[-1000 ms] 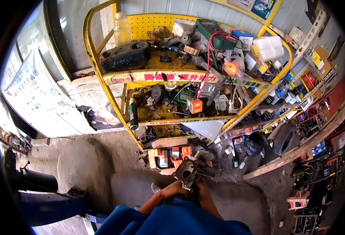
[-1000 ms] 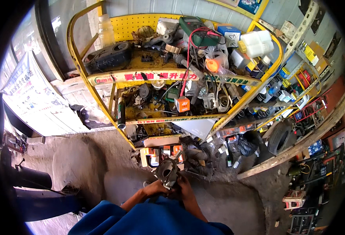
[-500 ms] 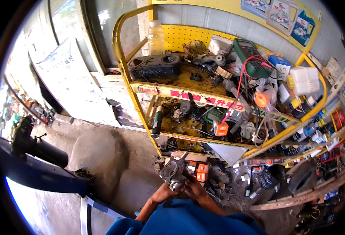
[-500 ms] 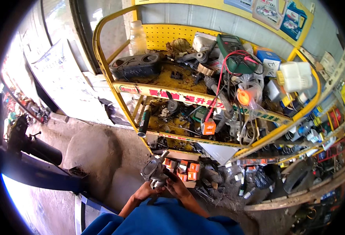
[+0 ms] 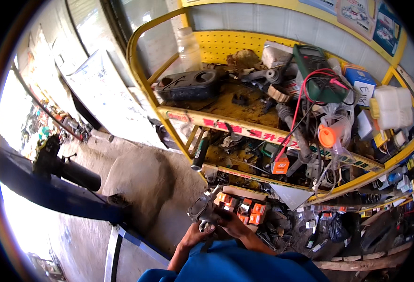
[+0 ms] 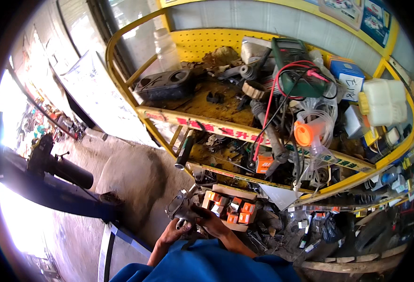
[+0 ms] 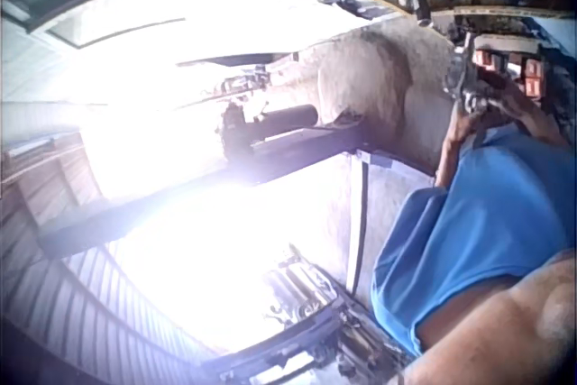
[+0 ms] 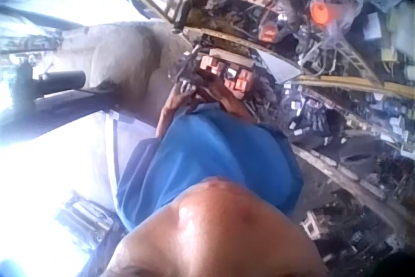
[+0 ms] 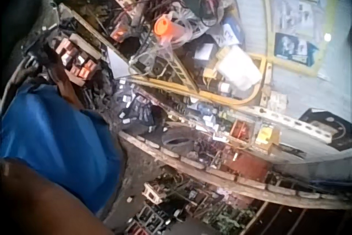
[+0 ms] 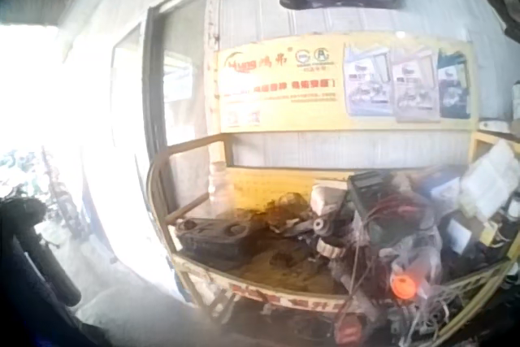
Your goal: The person manipulates a metal housing and internal components by hand while standing in a workspace, turning the housing over and inserting a small metal pin or rod.
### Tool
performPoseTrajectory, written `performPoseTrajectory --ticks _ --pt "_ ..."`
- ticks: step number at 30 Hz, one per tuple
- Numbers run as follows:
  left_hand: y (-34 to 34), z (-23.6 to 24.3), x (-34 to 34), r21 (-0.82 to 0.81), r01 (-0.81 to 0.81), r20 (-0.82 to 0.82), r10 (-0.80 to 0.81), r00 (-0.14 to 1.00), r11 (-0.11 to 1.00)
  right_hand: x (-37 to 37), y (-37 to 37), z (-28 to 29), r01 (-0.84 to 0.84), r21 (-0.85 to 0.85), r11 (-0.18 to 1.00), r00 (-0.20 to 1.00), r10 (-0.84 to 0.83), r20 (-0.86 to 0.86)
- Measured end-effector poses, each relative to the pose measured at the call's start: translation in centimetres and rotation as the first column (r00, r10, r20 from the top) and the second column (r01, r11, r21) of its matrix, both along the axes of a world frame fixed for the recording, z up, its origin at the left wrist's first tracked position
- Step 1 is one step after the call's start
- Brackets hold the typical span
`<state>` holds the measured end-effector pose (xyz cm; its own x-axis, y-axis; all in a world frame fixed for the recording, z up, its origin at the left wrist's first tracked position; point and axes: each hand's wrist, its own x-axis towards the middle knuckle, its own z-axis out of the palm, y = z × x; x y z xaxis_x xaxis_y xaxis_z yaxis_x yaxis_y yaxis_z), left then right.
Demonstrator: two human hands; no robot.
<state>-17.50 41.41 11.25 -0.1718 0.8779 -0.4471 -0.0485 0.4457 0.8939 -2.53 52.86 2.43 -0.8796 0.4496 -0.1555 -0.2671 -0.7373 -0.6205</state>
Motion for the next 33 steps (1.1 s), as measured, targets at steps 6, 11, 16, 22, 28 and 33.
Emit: performPoseTrajectory --ticks 6,11,16,22,28,33 --pt "2.1 0.5 -0.3 0.004 0.000 -0.061 0.000 0.998 1.000 0.3 1.4 0.1 0.021 0.025 0.999 0.999 -0.020 -0.042" --pt "3.5 1.0 -1.1 0.026 0.070 -0.096 -0.067 0.993 0.997 0.6 2.2 3.7 0.013 0.023 1.000 0.999 -0.013 0.030" --pt "3.6 0.2 -2.4 0.051 0.083 -0.116 -0.077 0.990 0.995 -0.6 1.4 2.2 0.117 0.077 0.990 0.993 -0.117 0.005" --pt "3.4 -0.3 -3.4 0.095 0.063 -0.061 -0.058 0.996 0.993 -1.4 0.5 3.2 0.192 0.167 0.967 0.980 -0.199 0.026" --pt "3.1 -3.5 -4.4 0.084 0.122 0.029 -0.125 0.992 0.989 -0.5 -0.6 3.6 0.201 0.292 0.935 0.970 -0.231 0.071" --pt "3.3 -3.7 -4.8 0.031 0.140 -0.051 -0.138 0.989 0.990 -0.2 -1.1 3.2 0.240 0.500 0.832 0.947 -0.313 0.067"
